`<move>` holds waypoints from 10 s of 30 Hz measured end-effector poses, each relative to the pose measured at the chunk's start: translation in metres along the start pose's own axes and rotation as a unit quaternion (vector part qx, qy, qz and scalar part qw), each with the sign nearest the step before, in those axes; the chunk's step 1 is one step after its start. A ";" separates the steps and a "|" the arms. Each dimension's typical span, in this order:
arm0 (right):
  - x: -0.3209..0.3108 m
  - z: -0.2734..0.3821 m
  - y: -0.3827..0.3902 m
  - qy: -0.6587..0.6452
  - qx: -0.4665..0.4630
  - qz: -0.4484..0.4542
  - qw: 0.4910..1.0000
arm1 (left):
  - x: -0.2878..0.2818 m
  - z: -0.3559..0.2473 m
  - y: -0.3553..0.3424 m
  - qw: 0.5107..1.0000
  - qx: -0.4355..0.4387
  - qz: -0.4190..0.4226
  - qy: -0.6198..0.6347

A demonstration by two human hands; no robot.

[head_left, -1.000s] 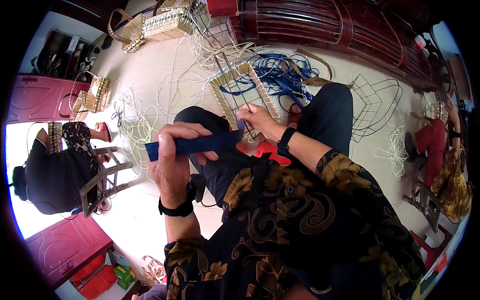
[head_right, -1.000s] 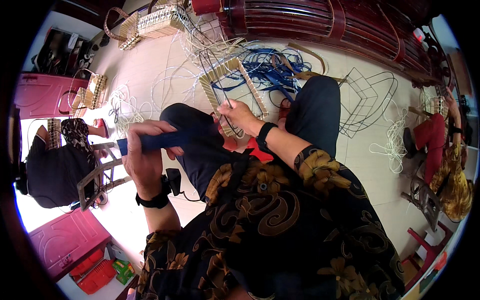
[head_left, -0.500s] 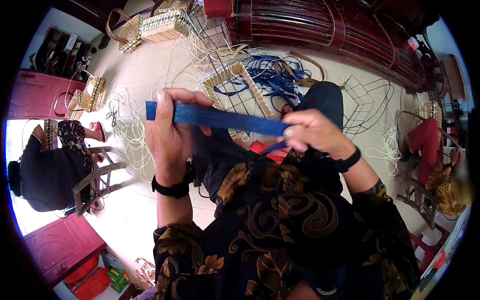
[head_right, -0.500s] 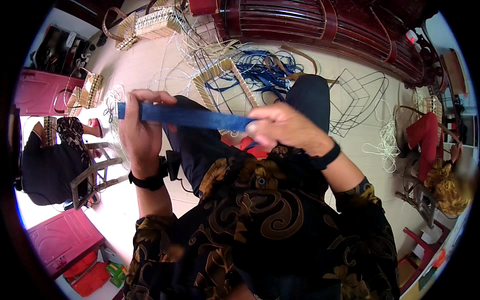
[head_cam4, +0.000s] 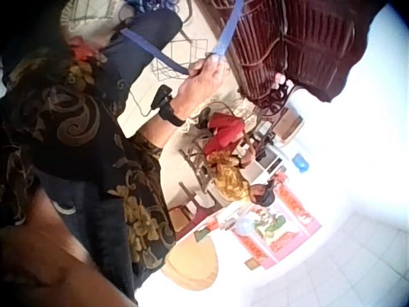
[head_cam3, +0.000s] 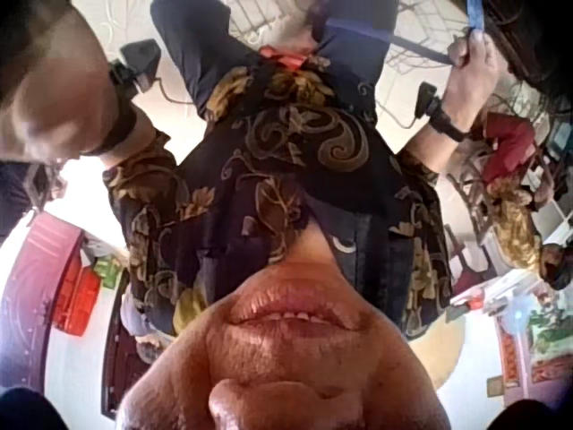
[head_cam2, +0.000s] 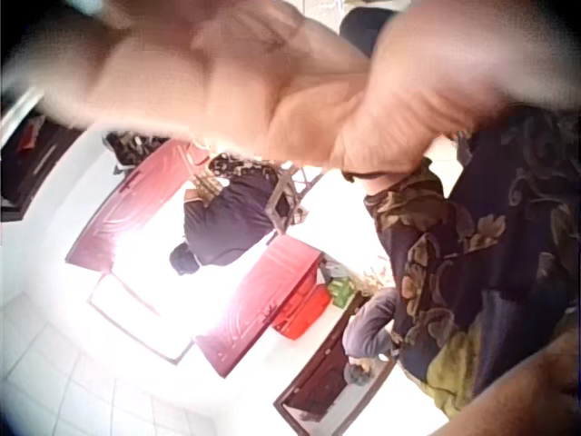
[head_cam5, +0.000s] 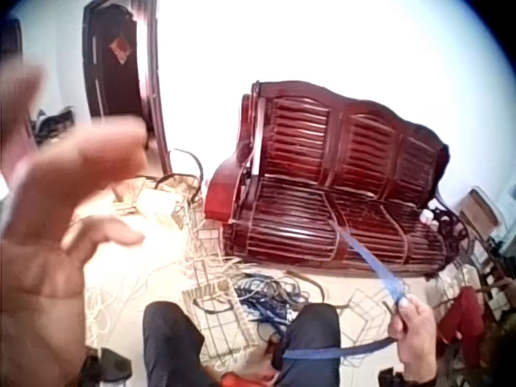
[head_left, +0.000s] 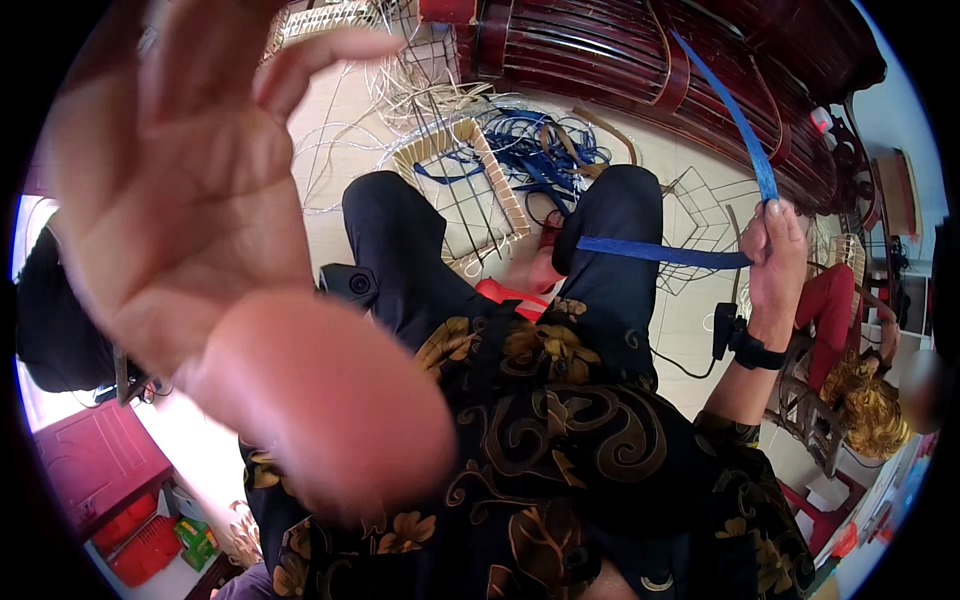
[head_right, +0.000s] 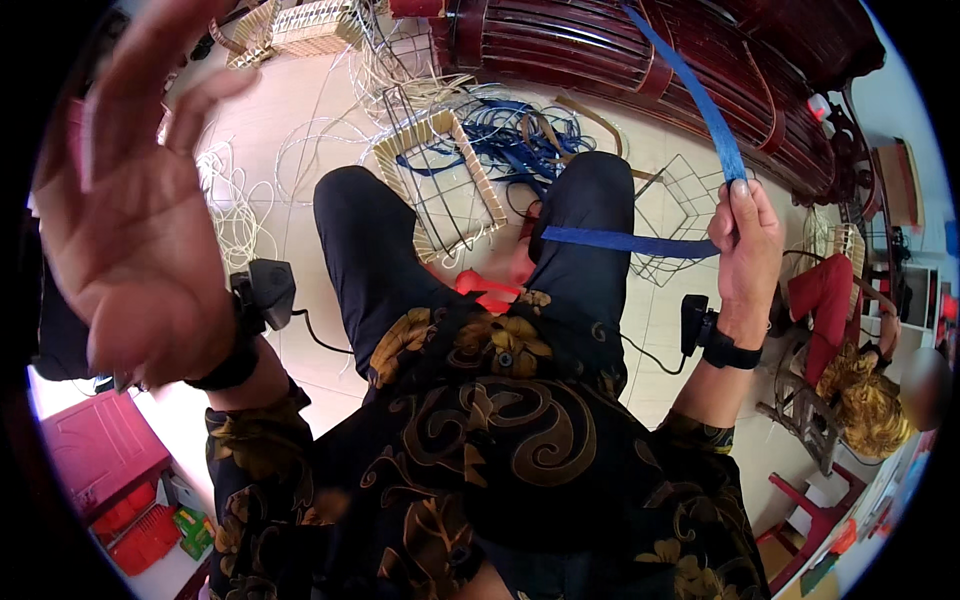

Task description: The person weaves blue plastic straps through a wire and wooden framework to construct a basket by hand.

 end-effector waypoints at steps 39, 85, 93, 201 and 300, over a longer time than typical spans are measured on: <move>0.029 -0.219 -0.178 0.059 0.170 0.000 0.984 | 0.132 0.277 0.189 0.574 -0.687 -0.139 0.423; 0.043 -0.490 -0.160 0.239 0.120 0.303 0.915 | 0.154 0.243 0.192 0.553 -0.739 -0.123 0.365; 0.040 -0.573 -0.061 0.478 0.174 0.358 0.783 | 0.155 0.242 0.188 0.566 -0.740 -0.122 0.343; 0.059 0.024 0.039 0.124 0.112 0.232 0.958 | 0.132 0.126 0.005 0.578 -0.389 0.037 0.716; -0.498 0.097 0.064 0.884 0.222 -0.084 0.403 | -0.325 0.258 0.222 0.575 -0.410 -0.521 0.479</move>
Point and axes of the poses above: each hand's wrist, its own y-axis away from the middle knuckle, its own x-axis out of the palm, z = x × y, the point moved 4 cm from there along -y, towards the middle knuckle, and after that the axes turned 10 degrees about -x, right-handed, at the moved point
